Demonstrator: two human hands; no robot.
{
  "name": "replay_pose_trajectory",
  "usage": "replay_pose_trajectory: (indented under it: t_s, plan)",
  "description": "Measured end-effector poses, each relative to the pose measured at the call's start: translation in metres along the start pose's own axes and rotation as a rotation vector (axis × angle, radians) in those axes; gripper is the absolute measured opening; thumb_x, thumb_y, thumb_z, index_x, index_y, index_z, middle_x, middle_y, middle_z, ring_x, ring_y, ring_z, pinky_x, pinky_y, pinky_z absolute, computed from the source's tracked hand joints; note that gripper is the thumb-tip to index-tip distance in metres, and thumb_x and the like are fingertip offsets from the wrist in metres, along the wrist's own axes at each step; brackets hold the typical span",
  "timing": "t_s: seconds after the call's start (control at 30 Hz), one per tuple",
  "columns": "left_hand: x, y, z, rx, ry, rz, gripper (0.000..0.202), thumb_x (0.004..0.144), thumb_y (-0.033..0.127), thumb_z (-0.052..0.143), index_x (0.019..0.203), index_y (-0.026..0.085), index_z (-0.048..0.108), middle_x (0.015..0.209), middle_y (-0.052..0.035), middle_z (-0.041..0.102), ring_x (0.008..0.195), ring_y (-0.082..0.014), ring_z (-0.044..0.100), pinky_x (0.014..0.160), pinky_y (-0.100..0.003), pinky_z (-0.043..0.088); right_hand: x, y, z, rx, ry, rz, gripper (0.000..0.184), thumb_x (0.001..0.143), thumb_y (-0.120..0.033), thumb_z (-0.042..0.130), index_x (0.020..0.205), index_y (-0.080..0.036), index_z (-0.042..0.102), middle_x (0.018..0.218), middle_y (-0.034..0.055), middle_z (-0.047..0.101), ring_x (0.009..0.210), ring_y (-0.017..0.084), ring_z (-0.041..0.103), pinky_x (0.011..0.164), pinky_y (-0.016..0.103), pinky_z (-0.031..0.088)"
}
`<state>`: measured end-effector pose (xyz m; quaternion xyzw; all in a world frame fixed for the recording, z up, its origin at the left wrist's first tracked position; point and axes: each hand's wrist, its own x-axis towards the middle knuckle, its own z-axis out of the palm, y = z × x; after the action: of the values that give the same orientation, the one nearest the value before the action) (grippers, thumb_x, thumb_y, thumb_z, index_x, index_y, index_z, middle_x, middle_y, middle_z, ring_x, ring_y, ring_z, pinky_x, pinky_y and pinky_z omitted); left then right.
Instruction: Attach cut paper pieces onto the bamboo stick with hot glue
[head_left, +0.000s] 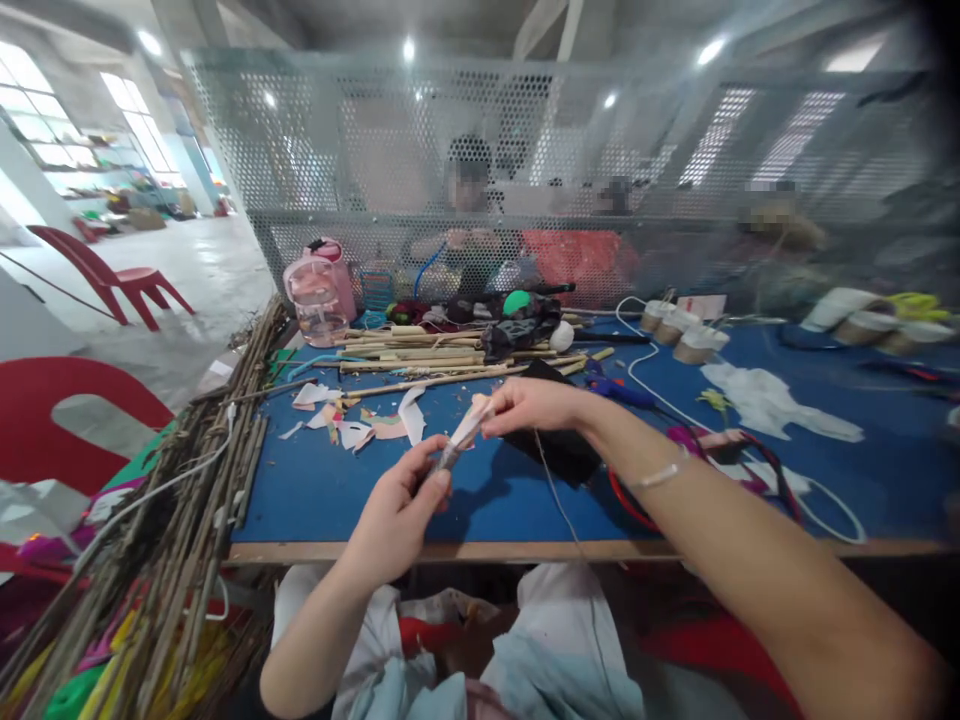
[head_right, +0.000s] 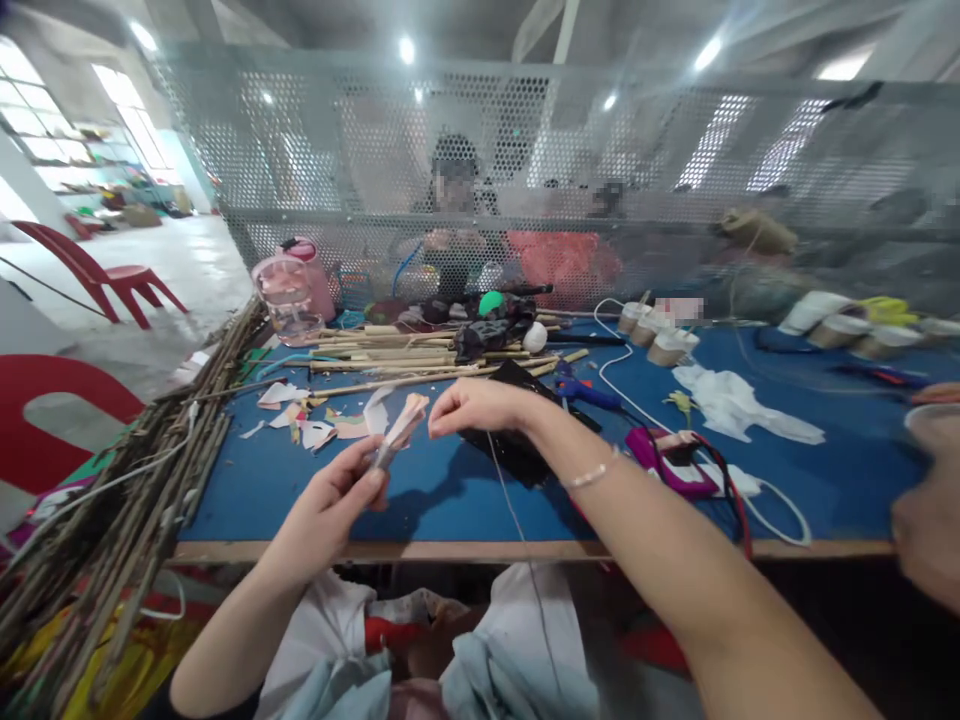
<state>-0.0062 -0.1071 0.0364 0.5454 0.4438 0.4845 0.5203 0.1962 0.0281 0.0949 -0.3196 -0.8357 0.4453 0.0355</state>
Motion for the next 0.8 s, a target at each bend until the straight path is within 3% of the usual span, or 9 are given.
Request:
replay_pose_trajectory:
  t_s: [0.13,0.27,0.47,0.57,0.7,0.8]
  plan:
    - [0.012,0.0,-0.004,-0.087,0.001,-0.037,0.042,0.083,0.042,0.052,0.117,0.018,0.048,0.063,0.0058,0.037,0.051,-0.0054,0.032,0.045,-0.016,0.027,-0.033,-0.024,0.041,-0.14,0.229,-0.186,0.027,0.081,-0.033,0.055,0.083,-0.011,0.071,0.073,0.0041,0.067,0.065,0.012,0.056,0.062,0.022,0.04]
    - [0.021,-0.002,0.008,-0.16,-0.168,-0.155,0.047,0.079,0.048,0.055,0.113,0.016,0.048,0.059,0.0074,0.036,0.045,-0.0037,0.028,0.04,-0.015,0.02,-0.055,-0.051,0.062,-0.364,0.34,-0.373,0.021,0.086,-0.022,0.05,0.082,-0.015,0.069,0.076,0.0054,0.067,0.067,0.012,0.057,0.064,0.022,0.039]
    - [0.019,-0.013,0.026,-0.176,-0.292,-0.217,0.042,0.079,0.05,0.054,0.104,0.017,0.052,0.057,0.0078,0.035,0.042,-0.0025,0.025,0.038,-0.015,0.018,-0.052,-0.06,0.05,-0.788,0.376,-0.371,0.023,0.085,-0.019,0.046,0.075,-0.016,0.067,0.072,0.0044,0.065,0.066,0.014,0.055,0.056,0.025,0.032]
    - [0.015,-0.019,0.032,-0.202,-0.328,-0.254,0.041,0.08,0.049,0.053,0.106,0.017,0.052,0.057,0.0082,0.035,0.041,-0.0019,0.023,0.037,-0.015,0.016,-0.042,-0.059,0.038,-0.962,0.317,-0.321,0.02,0.082,-0.018,0.05,0.072,-0.017,0.067,0.072,0.0036,0.065,0.065,0.014,0.054,0.051,0.026,0.025]
    - [0.01,-0.023,0.035,-0.244,-0.32,-0.329,0.045,0.08,0.048,0.055,0.114,0.019,0.049,0.057,0.0082,0.036,0.04,-0.0017,0.022,0.037,-0.015,0.015,-0.03,-0.057,0.029,-1.014,0.29,-0.247,0.023,0.083,-0.024,0.05,0.073,-0.018,0.07,0.074,0.0039,0.067,0.069,0.014,0.055,0.052,0.025,0.024]
    - [0.009,-0.023,0.035,-0.263,-0.325,-0.346,0.042,0.079,0.047,0.056,0.11,0.019,0.051,0.057,0.0079,0.037,0.041,-0.002,0.022,0.037,-0.015,0.014,-0.027,-0.055,0.03,-1.008,0.305,-0.247,0.023,0.083,-0.025,0.05,0.075,-0.019,0.071,0.074,0.0029,0.067,0.069,0.013,0.055,0.052,0.024,0.023]
